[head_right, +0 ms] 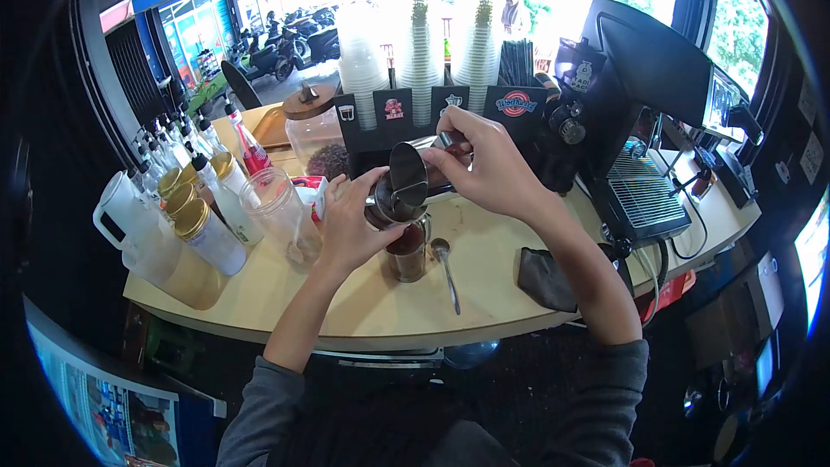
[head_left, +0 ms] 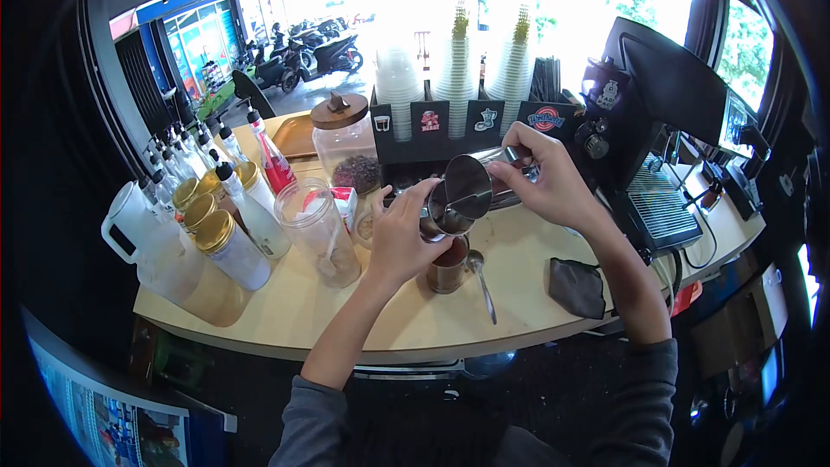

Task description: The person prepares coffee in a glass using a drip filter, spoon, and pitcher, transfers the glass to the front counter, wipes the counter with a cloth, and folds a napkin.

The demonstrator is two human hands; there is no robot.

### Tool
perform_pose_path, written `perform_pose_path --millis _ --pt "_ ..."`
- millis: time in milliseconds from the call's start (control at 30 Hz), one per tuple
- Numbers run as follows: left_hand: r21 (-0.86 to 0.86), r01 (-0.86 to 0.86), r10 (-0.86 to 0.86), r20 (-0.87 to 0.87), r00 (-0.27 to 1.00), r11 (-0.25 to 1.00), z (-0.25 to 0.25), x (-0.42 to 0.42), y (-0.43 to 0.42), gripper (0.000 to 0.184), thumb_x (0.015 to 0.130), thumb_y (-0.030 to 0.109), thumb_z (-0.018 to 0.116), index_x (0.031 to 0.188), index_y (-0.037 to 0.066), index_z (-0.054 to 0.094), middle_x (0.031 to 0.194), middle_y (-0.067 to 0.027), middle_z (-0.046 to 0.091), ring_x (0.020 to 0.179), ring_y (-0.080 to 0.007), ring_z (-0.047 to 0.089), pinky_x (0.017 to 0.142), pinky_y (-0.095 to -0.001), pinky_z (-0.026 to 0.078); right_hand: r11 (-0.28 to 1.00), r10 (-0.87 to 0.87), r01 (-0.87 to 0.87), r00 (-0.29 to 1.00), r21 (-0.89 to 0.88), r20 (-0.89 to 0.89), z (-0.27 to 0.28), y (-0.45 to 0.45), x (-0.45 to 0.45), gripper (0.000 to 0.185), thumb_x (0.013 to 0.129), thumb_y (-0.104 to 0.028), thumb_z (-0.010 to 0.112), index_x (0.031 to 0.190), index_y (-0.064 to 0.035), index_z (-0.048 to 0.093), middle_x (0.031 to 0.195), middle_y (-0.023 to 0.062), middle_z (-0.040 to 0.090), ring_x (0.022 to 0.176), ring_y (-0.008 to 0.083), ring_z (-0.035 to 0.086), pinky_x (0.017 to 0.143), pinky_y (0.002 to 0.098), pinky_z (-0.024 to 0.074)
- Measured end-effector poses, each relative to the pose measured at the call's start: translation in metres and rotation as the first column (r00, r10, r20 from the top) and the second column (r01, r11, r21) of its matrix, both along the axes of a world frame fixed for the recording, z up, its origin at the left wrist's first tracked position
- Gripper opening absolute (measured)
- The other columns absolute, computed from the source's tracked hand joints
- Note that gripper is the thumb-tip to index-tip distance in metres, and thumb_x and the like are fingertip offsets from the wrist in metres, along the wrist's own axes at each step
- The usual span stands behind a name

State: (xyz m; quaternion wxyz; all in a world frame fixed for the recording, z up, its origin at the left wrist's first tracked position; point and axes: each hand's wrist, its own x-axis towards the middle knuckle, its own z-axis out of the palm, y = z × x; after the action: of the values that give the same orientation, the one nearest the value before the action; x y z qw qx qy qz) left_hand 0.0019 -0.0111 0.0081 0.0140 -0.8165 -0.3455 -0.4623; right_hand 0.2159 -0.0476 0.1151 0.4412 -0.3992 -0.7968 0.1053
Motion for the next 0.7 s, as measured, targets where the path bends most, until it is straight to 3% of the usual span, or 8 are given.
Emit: perform_pose_path --millis 267,367,533,700 --pt "-0.003 -0.018 0.018 -0.003 1.0 1.0 0.003 -0.005 0.0 0.081 0.057 0.03 0.085 0.127 0.013 0.049 0.116 -0.0056 0.062 0.107 -0.022 0.059 0.106 -0.0465 0.026 0.999 -0.031 0.03 0.999 0.011 0.042 0.0 -0.003 0.006 0.024 0.084 -0.008 0.067 0.085 -0.0006 0.044 0.063 0.0044 0.042 0.058 0.0094 0.039 0.052 0.0273 0.0356" --pt "0.007 -0.017 0.017 0.0 1.0 1.0 0.004 -0.007 -0.001 0.08 0.059 0.026 0.083 0.129 0.014 0.046 0.117 -0.0055 0.062 0.106 -0.0213 0.06 0.105 -0.0464 0.027 0.999 -0.029 0.03 0.999 -0.013 0.024 -0.002 -0.001 0.008 0.024 0.085 -0.008 0.066 0.085 -0.0003 0.043 0.065 0.0049 0.044 0.058 0.0084 0.046 0.052 0.0269 0.039" --pt "-0.036 -0.035 0.035 -0.007 0.999 0.999 0.004 -0.009 -0.001 0.08 0.057 0.033 0.085 0.126 0.012 0.05 0.116 -0.0048 0.063 0.107 -0.0201 0.06 0.107 -0.0459 0.026 0.998 -0.025 0.024 0.999 -0.051 -0.026 -0.001 0.001 0.007 0.024 0.087 -0.007 0.064 0.084 0.0009 0.042 0.071 0.0072 0.046 0.063 0.0081 0.054 0.055 0.0258 0.0443" --pt "-0.069 -0.024 0.024 -0.009 1.0 0.997 0.005 -0.011 -0.002 0.08 0.058 0.035 0.084 0.127 0.012 0.05 0.116 -0.0057 0.063 0.107 -0.0205 0.06 0.107 -0.0459 0.026 0.994 -0.092 0.086 0.992 0.073 0.088 0.002 0.007 0.006 0.025 0.086 -0.007 0.066 0.084 0.0006 0.042 0.071 0.0079 0.046 0.061 0.0087 0.047 0.054 0.027 0.0417"
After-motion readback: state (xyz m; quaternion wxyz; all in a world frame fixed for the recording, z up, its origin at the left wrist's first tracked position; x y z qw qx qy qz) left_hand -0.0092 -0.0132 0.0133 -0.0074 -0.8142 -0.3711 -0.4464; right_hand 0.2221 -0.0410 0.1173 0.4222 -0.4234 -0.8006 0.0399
